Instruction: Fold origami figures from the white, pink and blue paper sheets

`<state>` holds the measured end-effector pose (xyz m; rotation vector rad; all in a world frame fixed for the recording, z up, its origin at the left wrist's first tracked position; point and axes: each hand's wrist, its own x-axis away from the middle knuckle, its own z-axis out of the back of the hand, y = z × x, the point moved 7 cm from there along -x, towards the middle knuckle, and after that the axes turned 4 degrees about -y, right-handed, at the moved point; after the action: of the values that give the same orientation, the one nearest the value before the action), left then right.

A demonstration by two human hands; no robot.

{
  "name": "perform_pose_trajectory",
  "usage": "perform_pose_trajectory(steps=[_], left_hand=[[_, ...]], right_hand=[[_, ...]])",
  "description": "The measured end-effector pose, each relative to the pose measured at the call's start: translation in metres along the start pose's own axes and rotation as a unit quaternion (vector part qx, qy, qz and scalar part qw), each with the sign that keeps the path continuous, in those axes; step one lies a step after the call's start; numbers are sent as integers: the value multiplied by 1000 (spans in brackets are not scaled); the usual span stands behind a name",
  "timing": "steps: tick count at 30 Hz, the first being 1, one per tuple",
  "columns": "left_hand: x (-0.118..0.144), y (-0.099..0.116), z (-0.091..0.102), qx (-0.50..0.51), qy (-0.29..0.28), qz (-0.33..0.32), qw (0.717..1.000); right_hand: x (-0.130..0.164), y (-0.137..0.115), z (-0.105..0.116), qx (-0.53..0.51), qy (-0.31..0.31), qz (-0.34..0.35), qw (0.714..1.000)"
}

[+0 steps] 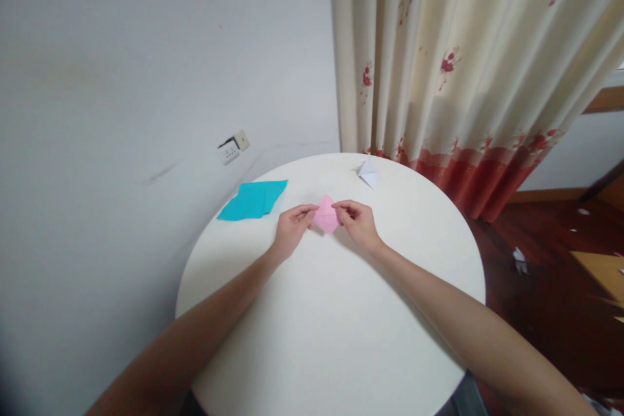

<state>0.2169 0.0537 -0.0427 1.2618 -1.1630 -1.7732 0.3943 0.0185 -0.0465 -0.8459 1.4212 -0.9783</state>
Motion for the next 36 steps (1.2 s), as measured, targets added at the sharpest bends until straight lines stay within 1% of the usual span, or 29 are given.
perform_pose_trajectory(steps=[7,11,18,22,25,31,36], left_hand=[[-1,-1,-1,-31,-17,-6,999],[0,-1,0,-39,-15,-19,999],[-1,0,-1,-35,-24,-23,999],[-1,1,-1,-29,-25,-20,999],[-2,1,-1,-32,-24,-25,999],[-4,1,4,-72,4,-33,997],[-4,-2,2,-53,-2,-17,998]], right_hand=[[-1,6,1,-3,-1,-2,1000],[-2,6,0,0,0,-4,1000],[-2,4,1,5,7,-12,1000],[-2,6,1,8,-5,-13,1000],[-2,10,0,29,-12,-9,999],[-4,12,-2,72,-33,12,997],[-3,5,-3,110,-27,30,993]])
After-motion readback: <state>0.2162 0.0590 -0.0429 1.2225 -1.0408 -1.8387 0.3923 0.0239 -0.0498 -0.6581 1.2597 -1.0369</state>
